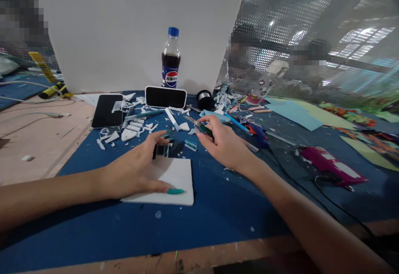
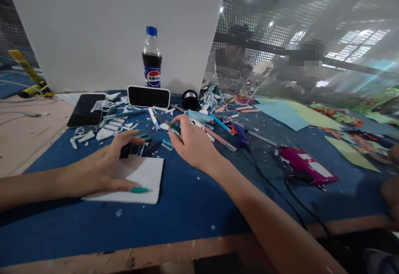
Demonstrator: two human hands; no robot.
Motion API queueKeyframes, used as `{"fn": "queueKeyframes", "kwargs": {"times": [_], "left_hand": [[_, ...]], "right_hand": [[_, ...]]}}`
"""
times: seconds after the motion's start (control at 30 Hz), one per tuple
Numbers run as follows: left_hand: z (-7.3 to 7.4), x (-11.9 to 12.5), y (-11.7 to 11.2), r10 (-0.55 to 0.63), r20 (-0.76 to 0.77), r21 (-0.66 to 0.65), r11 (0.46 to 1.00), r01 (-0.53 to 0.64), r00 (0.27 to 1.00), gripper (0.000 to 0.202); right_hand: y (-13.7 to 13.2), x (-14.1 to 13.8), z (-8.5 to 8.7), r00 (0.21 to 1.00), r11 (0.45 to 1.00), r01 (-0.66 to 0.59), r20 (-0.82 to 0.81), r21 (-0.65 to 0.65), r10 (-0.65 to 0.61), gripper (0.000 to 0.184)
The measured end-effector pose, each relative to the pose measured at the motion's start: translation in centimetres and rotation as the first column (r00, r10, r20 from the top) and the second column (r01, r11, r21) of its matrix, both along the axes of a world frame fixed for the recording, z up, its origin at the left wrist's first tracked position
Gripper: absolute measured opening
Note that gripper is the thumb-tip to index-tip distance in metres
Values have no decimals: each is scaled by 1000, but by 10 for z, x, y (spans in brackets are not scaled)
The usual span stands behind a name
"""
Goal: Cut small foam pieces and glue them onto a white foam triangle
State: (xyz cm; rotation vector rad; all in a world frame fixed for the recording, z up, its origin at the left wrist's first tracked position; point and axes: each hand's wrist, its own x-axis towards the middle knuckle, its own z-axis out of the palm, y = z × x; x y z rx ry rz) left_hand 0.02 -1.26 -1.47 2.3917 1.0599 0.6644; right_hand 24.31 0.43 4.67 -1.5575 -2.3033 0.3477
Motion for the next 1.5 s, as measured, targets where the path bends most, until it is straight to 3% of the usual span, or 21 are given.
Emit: {"fn": "queueKeyframes", "kwargs": {"times": [0.27, 0.4, 0.5, 0.6, 0.7, 0.87, 0.97, 1.13, 1.5], "left_hand": [[10, 0, -10, 17, -11, -63, 998, -18, 1000, 91], [9, -1, -20, -38, -65, 55, 998, 42, 997, 80], [9, -2, -27, -38, -219, 110, 992, 63, 975, 71], [8, -1, -33, -58, -322, 121, 987, 102, 945, 81], [10, -1, -35, -98, -342, 69, 989, 129, 934, 95], [21, -3, -36, -143, -371, -77, 989, 123, 918, 85], [23, -2, -38, -126, -394, -85, 991, 100, 911, 85], [23, 4, -37, -86, -409, -72, 995, 62, 909, 82], [23, 3, -34, -105, -372, -109, 992, 69, 922, 79]], "right_hand": [[3, 8, -13, 985, 985, -166, 50, 37, 164, 15], [6, 9, -15, 961, 940, -275, 38, 202, 273, 6], [7, 10, -15, 957, 928, -283, 7, 243, 290, 3], [8, 12, -17, 953, 928, -296, 10, 227, 302, 17], [6, 12, -18, 948, 927, -316, 111, 201, 299, 31], [-1, 7, -16, 905, 903, -345, 348, 257, 246, 51], [-3, 3, -16, 863, 890, -384, 438, 245, 251, 60], [-3, -3, -20, 849, 912, -381, 449, 153, 279, 58], [0, -9, -22, 844, 919, -360, 475, 159, 249, 61]]}}
